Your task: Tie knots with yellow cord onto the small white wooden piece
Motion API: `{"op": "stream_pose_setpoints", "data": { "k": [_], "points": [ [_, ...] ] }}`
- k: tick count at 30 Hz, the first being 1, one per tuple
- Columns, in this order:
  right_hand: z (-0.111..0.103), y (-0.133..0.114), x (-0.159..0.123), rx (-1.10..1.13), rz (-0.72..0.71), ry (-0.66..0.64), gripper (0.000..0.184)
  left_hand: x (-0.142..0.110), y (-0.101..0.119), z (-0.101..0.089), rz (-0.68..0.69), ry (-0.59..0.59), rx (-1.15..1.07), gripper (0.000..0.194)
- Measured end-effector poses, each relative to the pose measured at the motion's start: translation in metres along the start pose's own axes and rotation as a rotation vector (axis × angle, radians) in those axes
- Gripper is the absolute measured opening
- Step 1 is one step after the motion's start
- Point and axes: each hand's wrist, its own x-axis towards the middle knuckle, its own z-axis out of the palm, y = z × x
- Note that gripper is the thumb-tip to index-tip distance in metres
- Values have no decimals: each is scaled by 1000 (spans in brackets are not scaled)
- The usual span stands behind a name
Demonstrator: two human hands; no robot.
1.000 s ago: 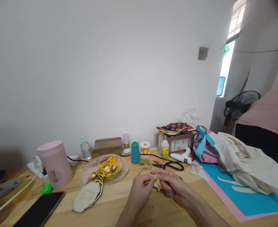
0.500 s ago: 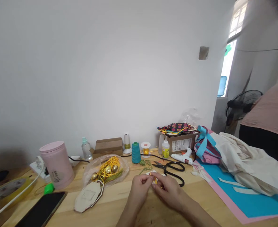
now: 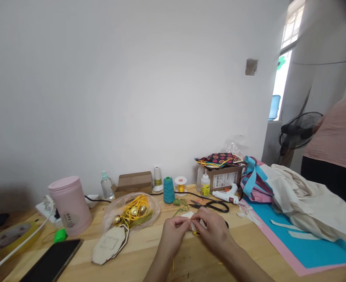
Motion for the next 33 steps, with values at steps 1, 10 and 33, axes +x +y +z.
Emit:
{"op": "stream_pose_setpoints", "data": {
  "k": [1,10,33],
  "points": [
    [0,-1,0,-3,-2,7,15,0,0,0,-7,8,-18,16],
    [3,-2,-1,11,-8,12,14,3,-6,-4,-63,80,-90,17],
    [1,-2,1,14,13,-18,22,1,0,-1,1,105,-238,22]
  ]
}}
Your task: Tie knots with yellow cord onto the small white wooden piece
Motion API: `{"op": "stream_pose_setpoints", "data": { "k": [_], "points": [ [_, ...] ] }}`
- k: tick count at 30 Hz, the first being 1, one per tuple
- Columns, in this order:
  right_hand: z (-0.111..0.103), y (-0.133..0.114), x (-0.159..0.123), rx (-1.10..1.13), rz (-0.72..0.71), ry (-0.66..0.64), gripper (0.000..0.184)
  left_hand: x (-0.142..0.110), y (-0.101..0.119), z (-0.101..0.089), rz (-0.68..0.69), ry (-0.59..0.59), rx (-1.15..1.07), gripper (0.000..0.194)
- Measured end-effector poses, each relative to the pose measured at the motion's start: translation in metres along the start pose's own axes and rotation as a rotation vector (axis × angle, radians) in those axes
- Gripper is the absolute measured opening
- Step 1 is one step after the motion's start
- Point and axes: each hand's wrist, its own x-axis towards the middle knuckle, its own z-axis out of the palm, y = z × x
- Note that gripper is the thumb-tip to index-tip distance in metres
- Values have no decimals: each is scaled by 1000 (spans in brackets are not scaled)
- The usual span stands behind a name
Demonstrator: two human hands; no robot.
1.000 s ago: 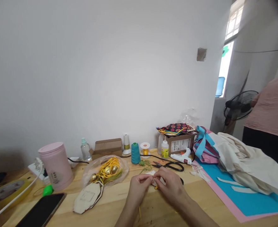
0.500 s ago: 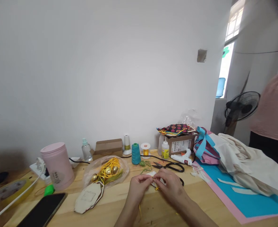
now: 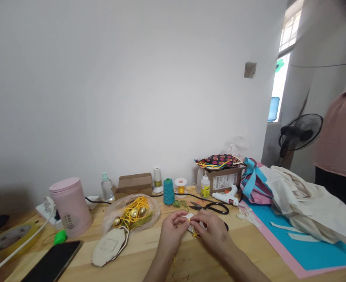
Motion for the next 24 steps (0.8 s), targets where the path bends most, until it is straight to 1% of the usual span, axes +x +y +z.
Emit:
{"op": "stream_pose_setpoints", "data": {
  "k": [3,5,8,12,14,17,20,22,24],
  "points": [
    [-1,-1,1,2,9,-13,26,-2,2,1,19,-47,12,28],
    [-2,-1,1,24,7,-27,26,-3,2,1,22,-69,25,28],
    [-1,1,1,51,6,-37,23,-2,0,0,22,-69,45,26],
    [3,4,1,16,44,7,18,-2,-4,-1,15,-79,63,25],
    [6,6,2,38,66,28,15,-2,-4,0,13,-83,79,24],
    [12,8,2,210,124,12,12,-3,-3,1,12,-97,94,22],
    [14,8,3,493,173,-20,16,-2,-1,1,1,-98,106,21],
    [9,5,4,696,201,-60,20,-1,-1,-1,-5,-72,128,20],
    [-1,2,6,887,257,-76,23,0,-2,-3,1,-40,143,19]
  ]
}}
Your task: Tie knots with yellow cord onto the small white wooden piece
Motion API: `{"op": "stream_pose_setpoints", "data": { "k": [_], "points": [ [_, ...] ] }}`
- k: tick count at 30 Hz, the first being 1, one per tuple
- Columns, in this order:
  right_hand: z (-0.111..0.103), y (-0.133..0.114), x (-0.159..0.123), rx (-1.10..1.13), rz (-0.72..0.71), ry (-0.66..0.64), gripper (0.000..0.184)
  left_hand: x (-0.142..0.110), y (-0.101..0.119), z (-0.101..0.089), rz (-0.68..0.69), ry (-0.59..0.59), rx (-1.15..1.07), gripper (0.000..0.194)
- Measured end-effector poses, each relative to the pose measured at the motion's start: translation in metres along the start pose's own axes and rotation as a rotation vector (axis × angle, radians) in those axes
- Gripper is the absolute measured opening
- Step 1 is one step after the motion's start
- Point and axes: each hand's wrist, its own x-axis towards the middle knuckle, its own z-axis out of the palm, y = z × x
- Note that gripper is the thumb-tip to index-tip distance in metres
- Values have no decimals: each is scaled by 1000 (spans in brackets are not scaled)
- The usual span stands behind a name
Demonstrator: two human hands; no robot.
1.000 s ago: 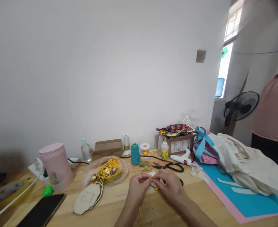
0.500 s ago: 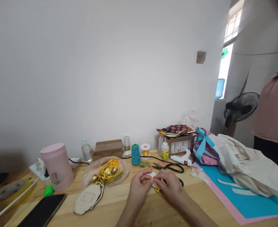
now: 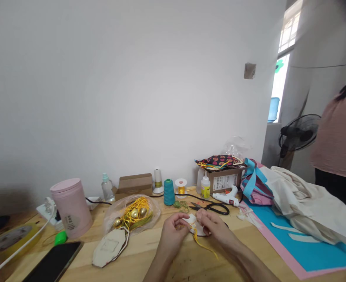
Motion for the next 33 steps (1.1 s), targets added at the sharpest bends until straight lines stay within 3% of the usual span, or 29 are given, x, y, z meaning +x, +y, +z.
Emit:
{"op": "stream_pose_setpoints", "data": {
  "k": [3,6,10,12,14,16,18,20,23,27,33],
  "points": [
    [-16,-15,1,263,2,116,22,1,-1,-1,12,42,3,18],
    [-41,-23,4,403,-91,326,27,1,0,0,13,61,10,18],
    [-58,-21,7,188,-145,763,20,0,3,1,7,79,16,20],
    [-52,-17,6,-77,-225,830,19,-1,3,0,7,78,21,20],
    [-39,-14,4,-377,-345,689,22,0,2,-1,7,78,19,20],
    [-24,-10,2,-612,-439,445,29,0,2,-2,6,74,10,21],
    [-13,-5,-1,-752,-472,232,39,0,3,-2,9,68,-1,21],
    [-7,0,-2,-813,-444,108,37,-1,5,-2,12,66,-13,21],
    [-5,5,-3,-814,-316,30,13,-2,7,0,17,51,-36,19],
    [-3,8,-2,-710,-207,-15,22,-2,5,0,27,12,-56,20],
    [0,17,2,-483,-126,21,24,-2,5,0,18,5,-60,18]
  ]
}}
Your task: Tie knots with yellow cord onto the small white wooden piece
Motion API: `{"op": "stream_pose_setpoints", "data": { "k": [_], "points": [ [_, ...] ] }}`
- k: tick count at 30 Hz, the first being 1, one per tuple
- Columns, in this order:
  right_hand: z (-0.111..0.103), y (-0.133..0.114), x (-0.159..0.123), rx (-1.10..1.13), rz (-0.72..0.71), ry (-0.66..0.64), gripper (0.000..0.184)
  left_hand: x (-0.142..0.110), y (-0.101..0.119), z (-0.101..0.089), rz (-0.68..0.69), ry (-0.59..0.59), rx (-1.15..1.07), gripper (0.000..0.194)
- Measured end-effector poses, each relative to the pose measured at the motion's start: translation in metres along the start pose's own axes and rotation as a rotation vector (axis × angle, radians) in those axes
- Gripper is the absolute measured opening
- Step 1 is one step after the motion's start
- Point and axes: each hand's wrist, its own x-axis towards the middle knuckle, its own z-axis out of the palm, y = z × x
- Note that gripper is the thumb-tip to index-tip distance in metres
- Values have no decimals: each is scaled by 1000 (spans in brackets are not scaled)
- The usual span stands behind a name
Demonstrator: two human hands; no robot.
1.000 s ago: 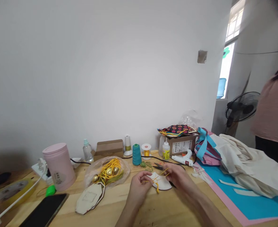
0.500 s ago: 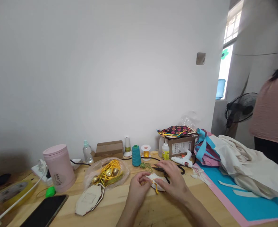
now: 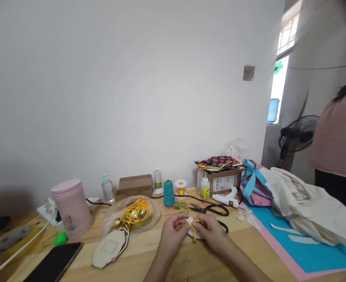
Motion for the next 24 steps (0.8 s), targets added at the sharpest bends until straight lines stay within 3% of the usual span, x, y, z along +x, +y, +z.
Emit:
{"op": "stream_pose_setpoints", "data": {
  "k": [8,16,24],
  "points": [
    [1,-2,1,203,102,51,23,-1,-7,-1,-153,-173,-51,19],
    [-1,-2,4,454,220,12,26,0,-6,-1,-186,-199,-13,26],
    [-5,-5,5,498,240,26,28,-2,-2,-1,-179,-189,14,24]
  ]
}}
